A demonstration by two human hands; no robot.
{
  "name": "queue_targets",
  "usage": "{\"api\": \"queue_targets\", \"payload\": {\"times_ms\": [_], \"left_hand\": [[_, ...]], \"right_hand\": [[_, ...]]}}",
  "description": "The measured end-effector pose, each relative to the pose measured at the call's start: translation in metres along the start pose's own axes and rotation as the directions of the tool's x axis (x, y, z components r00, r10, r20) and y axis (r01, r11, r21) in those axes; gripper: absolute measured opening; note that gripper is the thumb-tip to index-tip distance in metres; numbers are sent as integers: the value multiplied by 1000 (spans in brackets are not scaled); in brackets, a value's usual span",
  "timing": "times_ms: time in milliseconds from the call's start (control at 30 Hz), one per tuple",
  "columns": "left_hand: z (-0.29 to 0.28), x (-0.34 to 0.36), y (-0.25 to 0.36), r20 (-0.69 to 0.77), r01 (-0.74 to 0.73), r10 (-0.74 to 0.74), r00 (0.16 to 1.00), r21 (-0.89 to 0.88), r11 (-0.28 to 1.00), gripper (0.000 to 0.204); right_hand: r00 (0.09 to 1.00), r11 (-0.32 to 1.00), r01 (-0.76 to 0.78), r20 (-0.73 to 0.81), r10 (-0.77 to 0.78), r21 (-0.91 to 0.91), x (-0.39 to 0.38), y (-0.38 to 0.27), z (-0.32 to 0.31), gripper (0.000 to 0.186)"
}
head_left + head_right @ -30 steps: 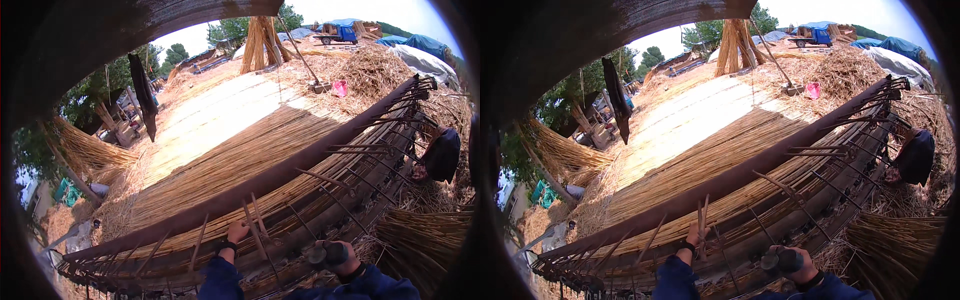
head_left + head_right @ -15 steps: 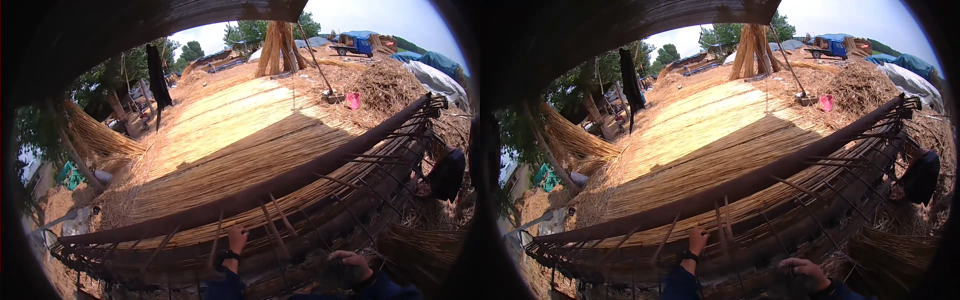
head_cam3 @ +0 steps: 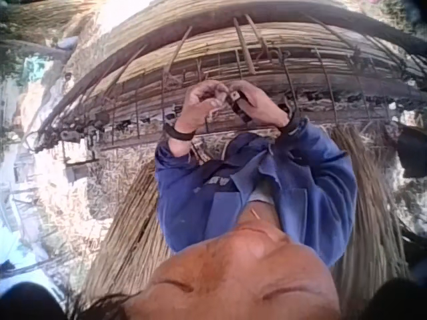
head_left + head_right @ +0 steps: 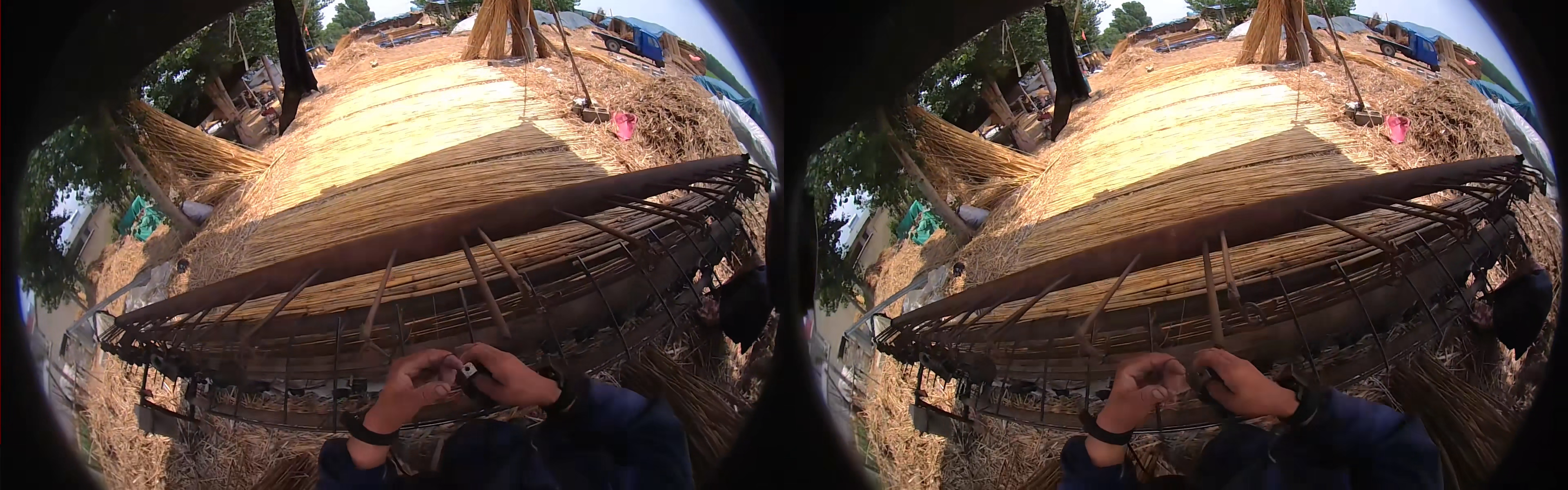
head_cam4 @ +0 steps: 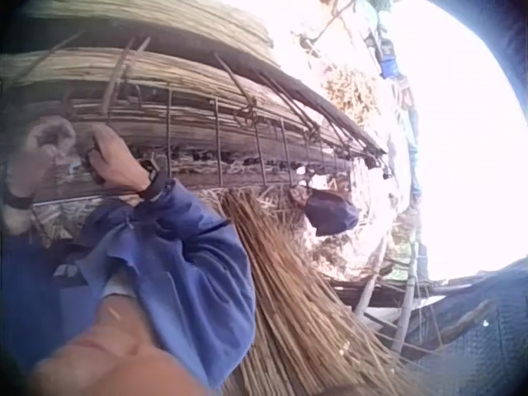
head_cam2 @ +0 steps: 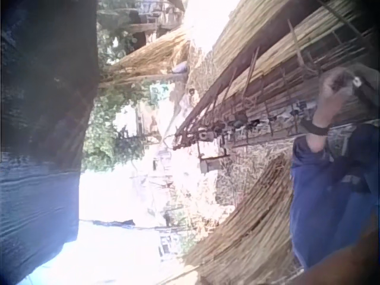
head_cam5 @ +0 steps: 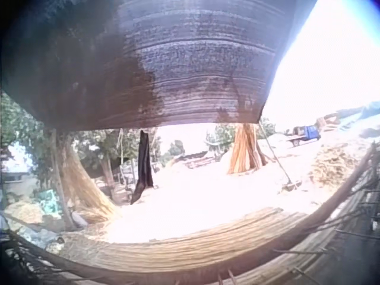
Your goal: Threading and adjusting the mechanical components of a large straw/reed weaving machine.
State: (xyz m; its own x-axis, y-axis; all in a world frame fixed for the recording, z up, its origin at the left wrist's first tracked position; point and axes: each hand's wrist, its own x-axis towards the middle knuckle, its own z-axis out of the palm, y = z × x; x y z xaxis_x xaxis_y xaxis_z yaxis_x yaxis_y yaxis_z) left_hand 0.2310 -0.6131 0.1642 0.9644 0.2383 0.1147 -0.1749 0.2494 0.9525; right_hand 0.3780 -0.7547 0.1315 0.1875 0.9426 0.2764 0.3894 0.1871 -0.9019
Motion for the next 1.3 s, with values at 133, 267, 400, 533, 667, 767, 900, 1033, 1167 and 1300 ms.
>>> {"api": "queue_targets", "payload": {"times_ms": [133, 267, 400, 533, 667, 767, 900, 1033, 1167, 1300], "left_hand": [[-2, 20, -21, -252, -204, 138, 958, -256, 945, 75], [-3, 0, -66, -337, -3, -35, 941, -111, 994, 56], [-27, 9, -80, -456, 33, 449, 768, 728, 684, 21], [-71, 19, -96, -808, -129, -28, 588, -127, 983, 14], [-64, 8, -108, -592, -35, -430, 682, -613, 789, 20], [-45, 3, -93, -395, 77, -433, 810, -660, 748, 19], [-38, 12, -65, -237, 97, -280, 930, -579, 810, 18], [-86, 47, -99, -62, 294, -444, 894, -667, 685, 21], [-76, 74, -99, -320, 272, -571, 756, -639, 719, 19], [-35, 47, -74, -142, 258, -422, 895, -607, 752, 20]], "right_hand": [[928, 876, -329, -52, 369, 353, 64, 85, 54, 28], [985, 874, 146, 151, -84, -464, 83, 113, 48, 11], [688, 688, -436, -278, 670, 581, 97, 130, 60, 15], [733, 301, -353, 61, 678, 886, 90, 118, 57, 26], [974, 241, -106, 52, 221, 965, 62, 96, 45, 28], [977, 973, -30, 211, -19, 227, 29, 131, 18, 38], [816, 7, -542, 525, 240, 840, -6, 67, -7, 38], [842, 615, -521, 472, 259, 592, -24, 30, 6, 50], [798, 854, -90, 550, -246, 512, -25, -38, 15, 56], [820, 891, 77, 481, -312, 447, -28, -66, 30, 53]]}}
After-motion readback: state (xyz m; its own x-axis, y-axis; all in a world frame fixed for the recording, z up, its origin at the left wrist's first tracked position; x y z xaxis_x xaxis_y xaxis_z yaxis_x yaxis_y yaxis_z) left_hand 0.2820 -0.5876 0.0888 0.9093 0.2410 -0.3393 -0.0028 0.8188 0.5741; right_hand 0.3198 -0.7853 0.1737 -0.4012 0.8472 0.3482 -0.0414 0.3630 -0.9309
